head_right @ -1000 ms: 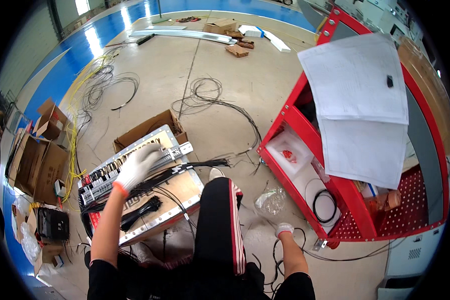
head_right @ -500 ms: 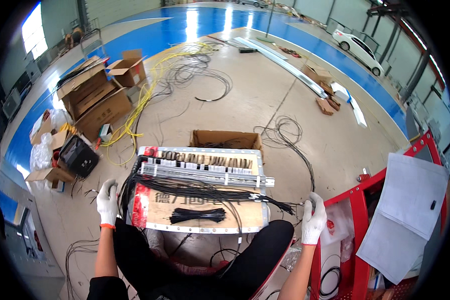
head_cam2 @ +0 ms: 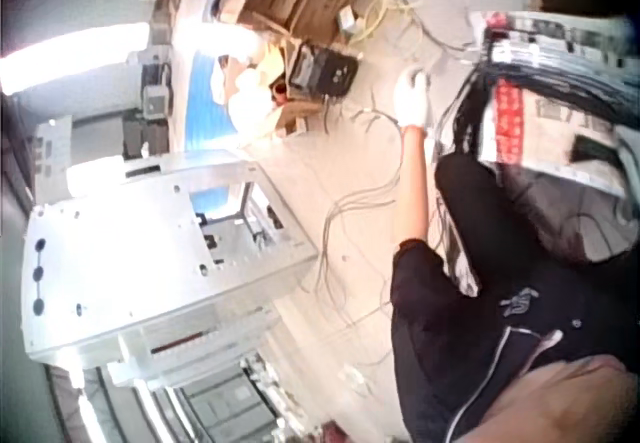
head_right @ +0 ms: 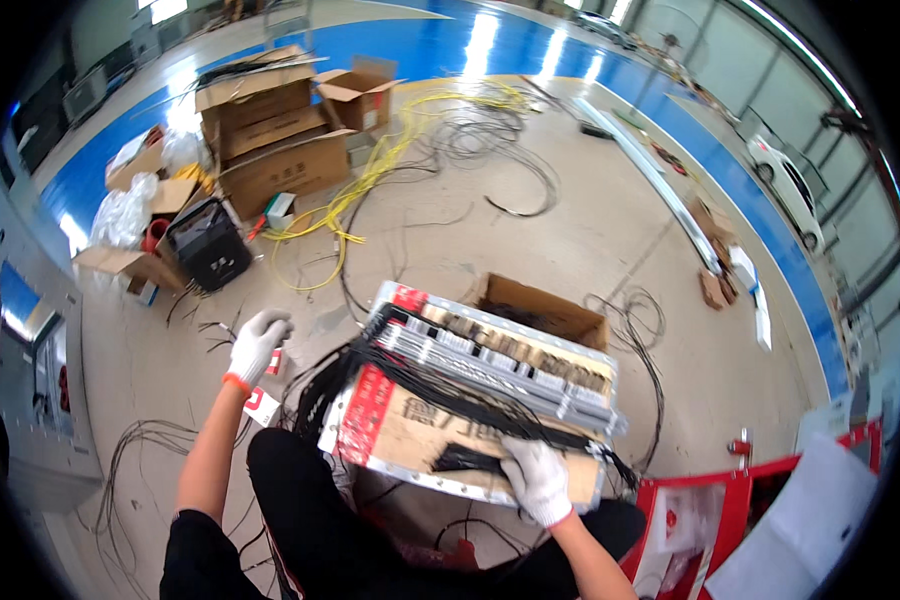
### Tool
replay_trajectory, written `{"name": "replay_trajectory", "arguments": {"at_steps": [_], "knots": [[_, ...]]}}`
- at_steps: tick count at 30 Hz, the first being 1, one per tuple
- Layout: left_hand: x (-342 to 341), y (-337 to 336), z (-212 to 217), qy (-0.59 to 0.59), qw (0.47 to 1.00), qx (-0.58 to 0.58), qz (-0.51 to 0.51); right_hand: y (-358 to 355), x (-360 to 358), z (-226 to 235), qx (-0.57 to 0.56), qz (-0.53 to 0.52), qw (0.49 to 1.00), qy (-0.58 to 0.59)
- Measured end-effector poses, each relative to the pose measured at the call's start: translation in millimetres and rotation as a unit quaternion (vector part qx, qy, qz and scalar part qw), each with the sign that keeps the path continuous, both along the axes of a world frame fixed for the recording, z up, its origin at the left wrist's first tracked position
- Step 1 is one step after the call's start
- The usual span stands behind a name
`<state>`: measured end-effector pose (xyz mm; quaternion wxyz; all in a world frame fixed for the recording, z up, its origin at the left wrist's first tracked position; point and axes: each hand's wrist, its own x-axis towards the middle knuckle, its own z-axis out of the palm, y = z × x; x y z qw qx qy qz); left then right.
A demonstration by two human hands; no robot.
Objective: The person sits on the floor and organizes black electrical wires by gathering them from the floor, straightening them, and placing them on a cardboard box. The person also handles small white boxes and a red tool cart nearby.
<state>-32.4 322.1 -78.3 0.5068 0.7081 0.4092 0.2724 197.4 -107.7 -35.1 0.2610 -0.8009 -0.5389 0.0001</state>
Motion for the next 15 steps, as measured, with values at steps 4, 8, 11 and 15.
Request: {"name": "replay_trajectory", "arguments": {"at_steps": [4, 8, 11, 15], "knots": [[8.3, 70.6, -94.6, 0.177, 0.974, -0.135, -0.032, 2.2, 7.5, -46.2, -0.024, 0.059, 0.996, -0.060], [52.7, 119.0, -208.4, 0.184, 0.931, -0.314, -0.020, 9.2, 9.3, -52.2, -0.030, 0.079, 0.994, -0.068], [91.4, 153.6, -273.2, 0.349, 0.928, -0.061, -0.113, 11.3, 15.6, -54.2, -0.077, 0.083, 0.993, -0.035], [143.8, 165.1, -323.8, 0.349, 0.929, -0.022, -0.125, 8.9, 20.7, -63.6, -0.074, 0.096, 0.993, -0.007]]}}
